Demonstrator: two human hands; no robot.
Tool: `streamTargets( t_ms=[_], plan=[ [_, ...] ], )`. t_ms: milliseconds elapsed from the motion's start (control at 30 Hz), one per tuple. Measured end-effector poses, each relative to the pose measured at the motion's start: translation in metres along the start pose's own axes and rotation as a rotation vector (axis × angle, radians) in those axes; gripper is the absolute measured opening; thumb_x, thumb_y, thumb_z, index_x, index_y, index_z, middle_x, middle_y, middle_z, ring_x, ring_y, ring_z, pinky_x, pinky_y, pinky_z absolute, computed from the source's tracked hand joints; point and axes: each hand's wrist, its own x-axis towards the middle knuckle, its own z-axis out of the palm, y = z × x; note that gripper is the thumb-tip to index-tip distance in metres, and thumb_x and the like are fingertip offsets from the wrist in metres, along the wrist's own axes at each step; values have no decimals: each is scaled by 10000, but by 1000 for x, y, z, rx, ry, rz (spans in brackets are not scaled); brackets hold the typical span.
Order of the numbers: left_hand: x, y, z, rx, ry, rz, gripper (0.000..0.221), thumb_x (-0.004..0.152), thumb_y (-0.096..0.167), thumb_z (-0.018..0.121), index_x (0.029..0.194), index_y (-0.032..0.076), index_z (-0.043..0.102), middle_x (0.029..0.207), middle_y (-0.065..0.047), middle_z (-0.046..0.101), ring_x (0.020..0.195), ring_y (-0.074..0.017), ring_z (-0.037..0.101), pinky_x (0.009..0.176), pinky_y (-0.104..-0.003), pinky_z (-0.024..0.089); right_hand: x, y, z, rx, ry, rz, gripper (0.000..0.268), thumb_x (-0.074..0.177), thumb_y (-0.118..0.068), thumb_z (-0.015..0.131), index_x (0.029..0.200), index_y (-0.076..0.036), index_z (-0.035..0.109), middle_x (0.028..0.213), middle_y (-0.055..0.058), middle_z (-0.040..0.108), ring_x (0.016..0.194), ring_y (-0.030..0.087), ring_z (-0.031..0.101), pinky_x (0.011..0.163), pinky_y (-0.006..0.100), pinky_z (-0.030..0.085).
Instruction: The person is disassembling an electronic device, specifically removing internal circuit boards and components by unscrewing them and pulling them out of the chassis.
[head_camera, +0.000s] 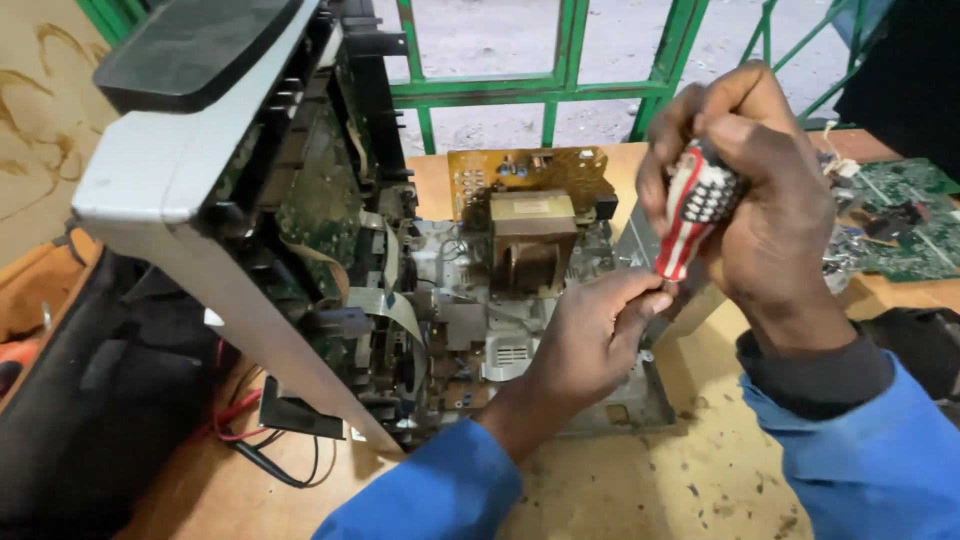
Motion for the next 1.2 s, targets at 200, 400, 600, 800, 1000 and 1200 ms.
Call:
streamTargets(
  t_ms=[200,400,600,800,1000,1200],
  plan=[
    [1,-8,2,8,33,5,461,1111,364,397,1164,-17,653,1028,-130,702,905,-229,662,781,-353,509,-2,-9,2,-287,166,78,290,1069,-332,521,1094,-44,536,995,129,616,851,214,630,804,303,576],
    [-6,5,4,81,10,77,353,1122,284,396,1053,22,623,940,-106,641,813,-232,594,745,-363,451,1,-13,3,185,23,107,287,1019,-283,508,830,-82,587,686,88,501,531,165,468,470,277,422],
    [-5,16,11,117,-2,83,383,1125,337,382,1093,33,612,920,-92,611,771,-213,557,701,-359,423,-7,-20,2,260,-61,74,232,944,-310,564,921,-102,463,687,77,474,456,142,441,393,253,396],
    [-2,16,16,267,80,87,439,1107,374,397,1085,30,668,922,-114,687,757,-250,646,650,-377,476,-8,-24,-15,65,-14,72,255,1053,-360,543,1012,-109,557,948,58,562,824,176,577,708,305,484],
    [-2,29,21,298,22,81,505,1103,457,322,943,45,565,798,-110,550,681,-257,539,605,-410,392,-9,-29,-9,408,-70,155,390,1071,-322,522,834,-32,631,656,105,536,567,189,505,521,305,438],
    [8,50,18,178,-15,106,511,1127,437,261,1161,20,554,968,-148,575,841,-287,559,734,-403,424,-8,-30,-12,463,-133,73,200,985,-235,590,955,-63,492,806,140,521,515,207,500,452,311,435]
  ],
)
